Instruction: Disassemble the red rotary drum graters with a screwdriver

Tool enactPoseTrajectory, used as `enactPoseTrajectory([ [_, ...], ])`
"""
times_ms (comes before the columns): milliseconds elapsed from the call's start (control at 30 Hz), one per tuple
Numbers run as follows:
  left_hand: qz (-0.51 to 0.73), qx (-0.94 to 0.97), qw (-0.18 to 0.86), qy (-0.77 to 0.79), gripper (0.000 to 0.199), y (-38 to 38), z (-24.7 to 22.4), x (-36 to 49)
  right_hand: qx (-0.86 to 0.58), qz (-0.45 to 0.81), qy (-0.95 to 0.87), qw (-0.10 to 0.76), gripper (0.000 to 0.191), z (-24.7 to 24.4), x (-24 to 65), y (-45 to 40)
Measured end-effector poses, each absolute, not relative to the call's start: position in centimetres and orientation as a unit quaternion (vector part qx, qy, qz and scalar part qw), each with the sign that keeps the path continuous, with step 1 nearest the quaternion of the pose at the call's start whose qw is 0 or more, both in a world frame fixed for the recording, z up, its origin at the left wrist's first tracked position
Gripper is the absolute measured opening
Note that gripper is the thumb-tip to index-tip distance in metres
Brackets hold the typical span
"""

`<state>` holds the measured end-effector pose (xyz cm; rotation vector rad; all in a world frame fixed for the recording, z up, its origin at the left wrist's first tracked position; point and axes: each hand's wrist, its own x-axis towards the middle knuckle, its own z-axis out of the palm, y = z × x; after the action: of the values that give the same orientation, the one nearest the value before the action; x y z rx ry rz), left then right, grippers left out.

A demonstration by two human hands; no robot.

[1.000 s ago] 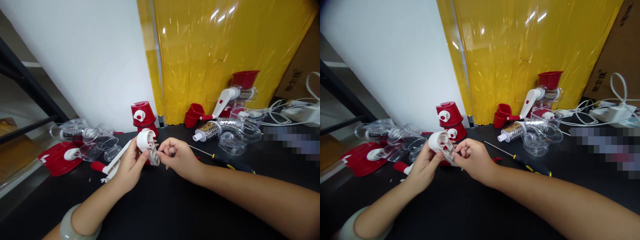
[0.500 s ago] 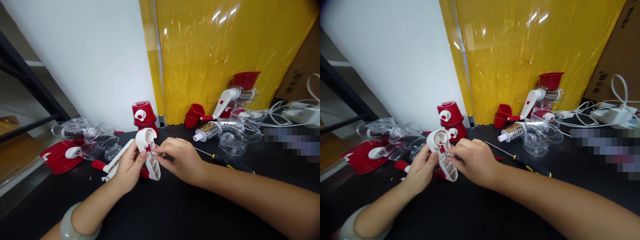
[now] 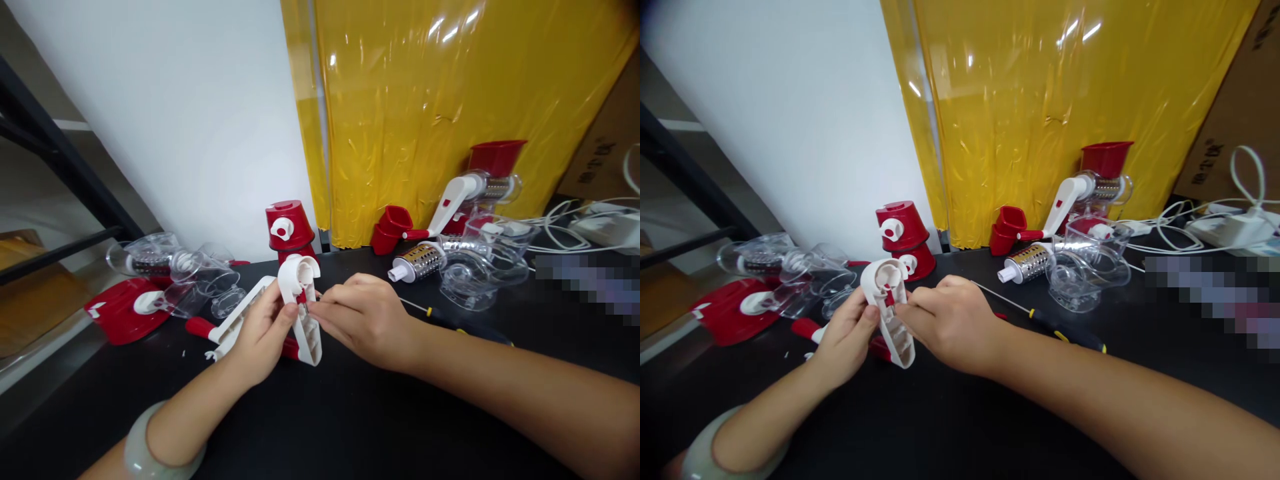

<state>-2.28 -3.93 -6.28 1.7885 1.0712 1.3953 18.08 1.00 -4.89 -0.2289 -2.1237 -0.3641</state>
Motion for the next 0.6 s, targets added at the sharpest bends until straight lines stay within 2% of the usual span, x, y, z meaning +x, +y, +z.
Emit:
enactPoseTrajectory([
  [267, 0.516, 0.691, 0.292, 0.414, 0.040, -4.16, -5.63, -2.11, -0.086, -0.187, -0.868, 0.452, 0.019, -4.88, 18.15, 1.03],
  [600, 0.523, 0.663, 0.295, 0.448, 0.045, -4.19, -5.84, -2.25, -0.100, -0.175, -0.879, 0.432, 0.024, -4.85, 18.41, 1.00],
])
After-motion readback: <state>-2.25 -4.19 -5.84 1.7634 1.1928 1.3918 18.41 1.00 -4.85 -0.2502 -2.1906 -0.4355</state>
